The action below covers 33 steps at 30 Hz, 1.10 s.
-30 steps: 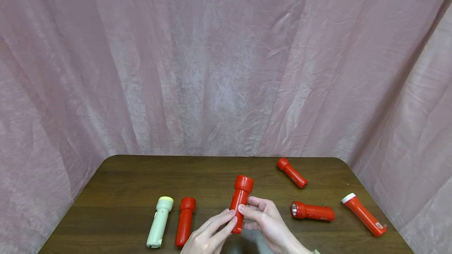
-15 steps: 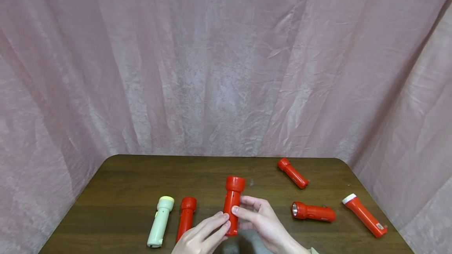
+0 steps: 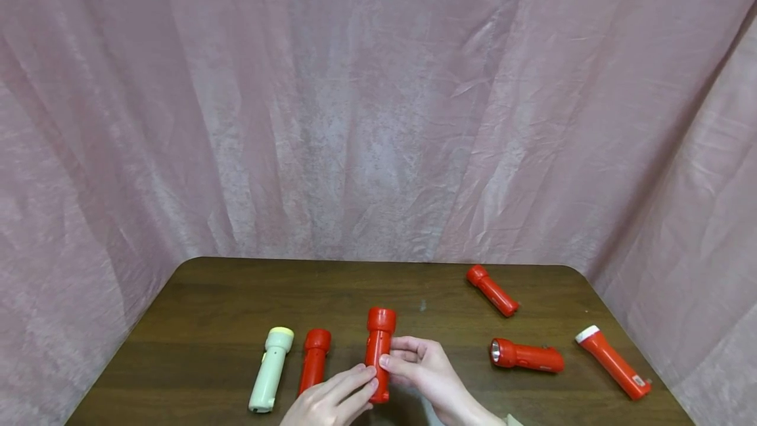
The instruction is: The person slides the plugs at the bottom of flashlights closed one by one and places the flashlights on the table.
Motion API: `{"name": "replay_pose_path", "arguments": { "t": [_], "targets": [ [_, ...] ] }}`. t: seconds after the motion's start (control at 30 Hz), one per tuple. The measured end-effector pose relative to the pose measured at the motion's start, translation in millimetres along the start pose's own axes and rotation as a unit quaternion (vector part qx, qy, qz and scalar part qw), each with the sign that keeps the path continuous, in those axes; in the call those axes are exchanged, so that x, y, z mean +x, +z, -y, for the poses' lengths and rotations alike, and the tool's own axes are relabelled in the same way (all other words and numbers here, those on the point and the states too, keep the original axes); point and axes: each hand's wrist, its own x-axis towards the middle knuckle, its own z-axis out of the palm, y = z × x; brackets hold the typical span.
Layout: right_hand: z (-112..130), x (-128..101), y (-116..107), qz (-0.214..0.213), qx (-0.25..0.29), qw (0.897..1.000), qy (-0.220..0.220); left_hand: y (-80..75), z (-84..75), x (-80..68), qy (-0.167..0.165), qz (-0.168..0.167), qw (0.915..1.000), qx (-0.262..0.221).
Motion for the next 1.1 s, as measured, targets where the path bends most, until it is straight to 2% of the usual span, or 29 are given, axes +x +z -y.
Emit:
{"name": "replay_pose_path", "arguments": {
  "t": [0.13, 0.23, 0.33, 0.5, 0.67, 0.9, 1.1],
  "targets": [
    [-6, 4, 3, 0.002, -0.002, 1.0, 0.01, -5.2, 3.2, -1.6, 0.006, 0.056, 0.9983, 0.009],
    [-11, 8, 5, 0.006, -0.007, 1.0, 0.019, -10.1, 5.3, -2.3, 0.005, 0.103, 0.9947, -0.004],
    [-16, 11, 8, 0.009, -0.013, 1.0, 0.027, -12.9, 7.3, -2.8, 0.013, 0.134, 0.9909, 0.0],
    [-26, 16, 12, 0.006, -0.029, 0.999, 0.03, -14.3, 9.5, -3.2, 0.037, 0.16, 0.986, 0.027],
    [-32, 22, 16, 0.003, -0.043, 0.999, 0.03, -13.8, 12.3, -4.7, 0.045, 0.18, 0.9818, 0.039],
    [-35, 26, 19, -0.005, -0.059, 0.998, 0.036, -6.8, 14.1, -6.4, 0.025, 0.24, 0.97, 0.027],
    [-36, 31, 19, -0.01, -0.093, 0.995, 0.044, -1.9, 12.7, -7.1, 0.006, 0.264, 0.964, 0.032]
  ]
}}
